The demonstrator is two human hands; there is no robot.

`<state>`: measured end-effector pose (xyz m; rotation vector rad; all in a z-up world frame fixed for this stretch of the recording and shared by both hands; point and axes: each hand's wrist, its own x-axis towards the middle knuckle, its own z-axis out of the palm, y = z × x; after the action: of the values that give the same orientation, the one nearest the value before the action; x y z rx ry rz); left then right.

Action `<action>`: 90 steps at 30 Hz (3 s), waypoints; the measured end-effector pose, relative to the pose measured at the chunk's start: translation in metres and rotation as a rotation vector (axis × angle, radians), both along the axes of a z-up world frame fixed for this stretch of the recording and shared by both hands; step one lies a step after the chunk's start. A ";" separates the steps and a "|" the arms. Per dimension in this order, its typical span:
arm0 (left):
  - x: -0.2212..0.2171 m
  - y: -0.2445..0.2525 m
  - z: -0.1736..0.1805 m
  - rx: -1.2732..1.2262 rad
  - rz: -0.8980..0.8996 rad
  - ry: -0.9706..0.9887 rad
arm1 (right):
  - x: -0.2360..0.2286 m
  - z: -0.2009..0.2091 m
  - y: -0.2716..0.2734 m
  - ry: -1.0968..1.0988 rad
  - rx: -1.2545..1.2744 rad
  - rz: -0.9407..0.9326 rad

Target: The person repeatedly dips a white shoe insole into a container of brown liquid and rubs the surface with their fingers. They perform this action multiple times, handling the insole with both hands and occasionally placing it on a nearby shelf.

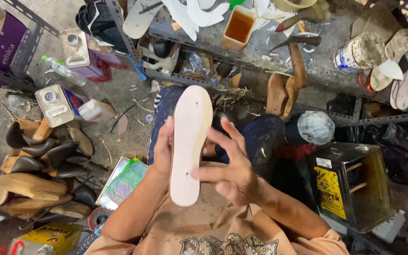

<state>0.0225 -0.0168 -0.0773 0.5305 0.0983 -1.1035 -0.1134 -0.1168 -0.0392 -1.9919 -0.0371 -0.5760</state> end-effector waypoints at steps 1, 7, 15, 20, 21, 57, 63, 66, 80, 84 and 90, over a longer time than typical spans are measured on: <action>0.001 -0.001 0.003 0.000 -0.002 0.004 | 0.005 -0.011 0.002 0.004 0.000 -0.002; 0.013 -0.011 0.016 0.040 0.089 0.080 | -0.004 -0.048 0.013 -0.151 -0.324 -0.106; 0.021 -0.018 0.001 -0.120 -0.132 0.075 | 0.031 -0.019 -0.026 0.001 -0.507 -0.274; 0.026 -0.025 0.025 0.108 0.078 -0.064 | 0.016 -0.046 -0.007 -0.129 -0.374 -0.174; 0.031 -0.025 0.034 0.136 0.072 -0.139 | 0.009 -0.051 -0.003 -0.118 -0.410 -0.184; 0.006 0.051 -0.101 0.427 0.539 -1.085 | 0.076 -0.140 -0.044 0.159 -0.388 -0.347; 0.003 0.046 -0.101 0.424 0.597 -0.964 | 0.042 -0.091 0.017 0.186 -0.147 -0.139; -0.003 0.039 -0.111 0.339 0.697 -1.051 | 0.041 -0.075 -0.013 0.110 -0.133 -0.081; 0.001 0.028 -0.076 0.470 0.587 -1.158 | 0.145 -0.110 -0.246 0.461 -1.038 -0.541; 0.000 0.030 -0.083 0.527 0.585 -1.113 | 0.144 -0.068 -0.229 0.244 -1.051 -0.723; 0.003 0.023 -0.086 0.415 0.631 -1.168 | 0.101 -0.091 -0.220 0.492 -1.060 -0.544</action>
<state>0.0256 0.0063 -0.1634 1.3361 -0.5080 -0.0378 -0.0125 -0.3367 -0.1304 -3.1706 0.6395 -0.4014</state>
